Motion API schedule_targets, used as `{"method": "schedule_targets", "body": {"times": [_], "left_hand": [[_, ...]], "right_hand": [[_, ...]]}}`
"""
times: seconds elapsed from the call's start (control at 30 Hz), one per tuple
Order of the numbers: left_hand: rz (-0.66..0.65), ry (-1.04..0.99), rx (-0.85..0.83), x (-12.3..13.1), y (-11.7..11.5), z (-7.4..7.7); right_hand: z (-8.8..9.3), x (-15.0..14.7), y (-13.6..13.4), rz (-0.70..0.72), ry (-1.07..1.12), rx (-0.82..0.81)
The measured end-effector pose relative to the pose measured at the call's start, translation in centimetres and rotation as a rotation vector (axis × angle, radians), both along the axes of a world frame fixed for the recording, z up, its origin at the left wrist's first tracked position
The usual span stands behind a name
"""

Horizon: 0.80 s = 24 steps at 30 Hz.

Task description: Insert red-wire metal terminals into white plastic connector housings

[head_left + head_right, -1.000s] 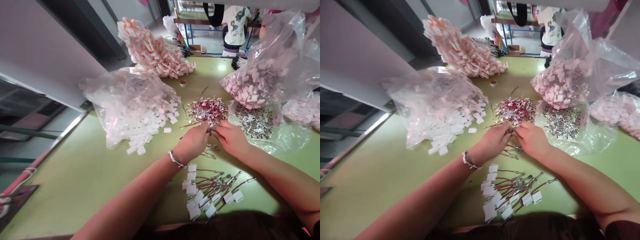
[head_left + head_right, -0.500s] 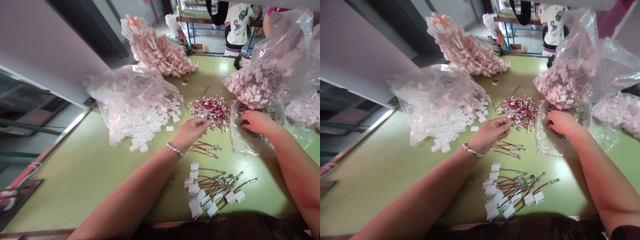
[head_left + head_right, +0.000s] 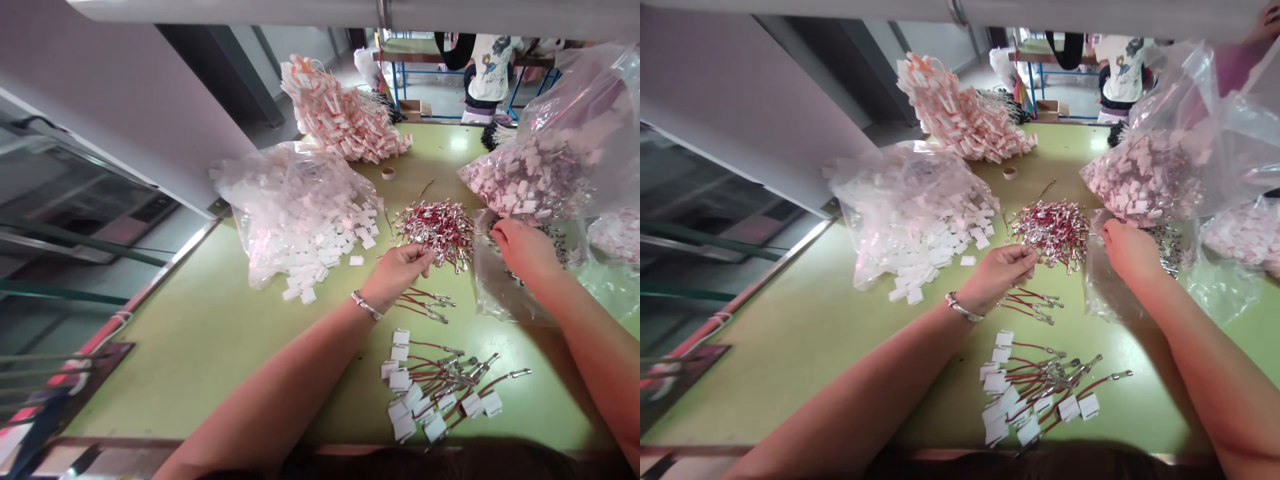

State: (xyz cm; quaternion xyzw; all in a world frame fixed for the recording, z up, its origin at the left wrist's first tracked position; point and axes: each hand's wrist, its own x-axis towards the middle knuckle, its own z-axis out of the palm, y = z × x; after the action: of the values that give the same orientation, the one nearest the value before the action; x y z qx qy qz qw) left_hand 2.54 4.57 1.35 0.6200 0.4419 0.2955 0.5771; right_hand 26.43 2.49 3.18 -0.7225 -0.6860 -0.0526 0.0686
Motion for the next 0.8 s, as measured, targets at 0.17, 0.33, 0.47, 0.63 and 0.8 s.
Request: {"method": "schedule_targets", "body": {"times": [0.17, 0.33, 0.47, 0.63, 0.8], "left_hand": [[-0.056, -0.025, 0.056, 0.2, -0.4, 0.3], [-0.103, -0.016, 0.056, 0.2, -0.6, 0.2], [-0.077, -0.021, 0.057, 0.3, -0.6, 0.0], [-0.043, -0.024, 0.092, 0.3, -0.6, 0.0], [-0.058, 0.059, 0.171, -0.1, -0.4, 0.6]], "right_hand": [[0.1, -4.2, -2.1, 0.328, 0.759, -0.015], [-1.1, -6.0, -2.8, 0.231, 1.088, -0.176], [-1.1, -5.9, -2.8, 0.261, 1.069, -0.135], [-1.3, -5.8, -2.8, 0.292, 1.016, -0.089], [-0.9, -5.8, -2.8, 0.396, 0.911, -0.095]]}}
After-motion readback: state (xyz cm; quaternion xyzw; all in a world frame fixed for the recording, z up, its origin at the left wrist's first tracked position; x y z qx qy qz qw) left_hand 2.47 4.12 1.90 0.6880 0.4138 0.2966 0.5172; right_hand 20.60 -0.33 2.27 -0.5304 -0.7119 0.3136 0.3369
